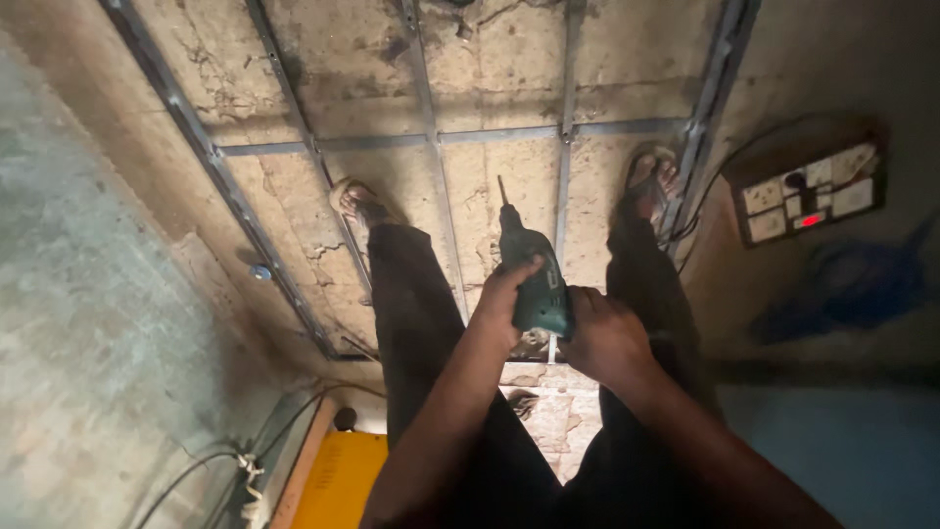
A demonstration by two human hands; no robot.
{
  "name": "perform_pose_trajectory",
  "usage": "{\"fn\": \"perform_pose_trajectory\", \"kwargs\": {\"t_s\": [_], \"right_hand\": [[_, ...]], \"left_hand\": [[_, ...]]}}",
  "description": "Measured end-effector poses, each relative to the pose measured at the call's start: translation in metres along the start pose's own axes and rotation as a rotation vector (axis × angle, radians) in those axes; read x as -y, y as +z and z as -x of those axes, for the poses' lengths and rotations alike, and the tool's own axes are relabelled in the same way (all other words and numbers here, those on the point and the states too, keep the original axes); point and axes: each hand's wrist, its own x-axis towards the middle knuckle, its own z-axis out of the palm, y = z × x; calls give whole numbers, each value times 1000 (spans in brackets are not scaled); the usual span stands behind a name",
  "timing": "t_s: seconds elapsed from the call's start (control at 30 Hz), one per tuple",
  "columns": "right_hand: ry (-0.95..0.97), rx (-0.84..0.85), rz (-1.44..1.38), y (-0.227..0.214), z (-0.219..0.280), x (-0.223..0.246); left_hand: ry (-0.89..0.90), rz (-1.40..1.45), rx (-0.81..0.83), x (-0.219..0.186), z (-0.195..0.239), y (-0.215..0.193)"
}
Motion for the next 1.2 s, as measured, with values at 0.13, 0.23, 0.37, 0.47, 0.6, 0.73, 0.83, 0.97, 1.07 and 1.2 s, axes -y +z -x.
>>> {"fn": "perform_pose_trajectory", "kwargs": {"t_s": [0.13,0.23,0.37,0.47,0.6,0.73,0.83,0.97,1.07,1.2], "right_hand": [[11,49,83,60,-42,50],[88,101,223,107,-58,103],[155,80,342,143,-119,164],[229,96,281,161,-133,183],[270,17,192,178,-166,192],[206,-136,227,212,-185,167],[214,-122,221,232,-192,134],[169,-180,168,241,-195,110],[140,-197,157,240,-198,109],[142,-197,137,240,-199,106]], "left_hand": [[-48,37,151,-47,-27,-72],[-110,-24,41,-67,-32,-137],[-126,-90,-64,-130,-71,-184],[-105,0,107,-130,-84,-221],[-37,41,160,-157,-117,-223],[0,-58,131,-169,-146,-216],[75,-101,94,-167,-159,-214],[144,-84,116,-162,-165,-207],[180,-73,150,-162,-166,-204],[190,-88,138,-156,-172,-208]]}}
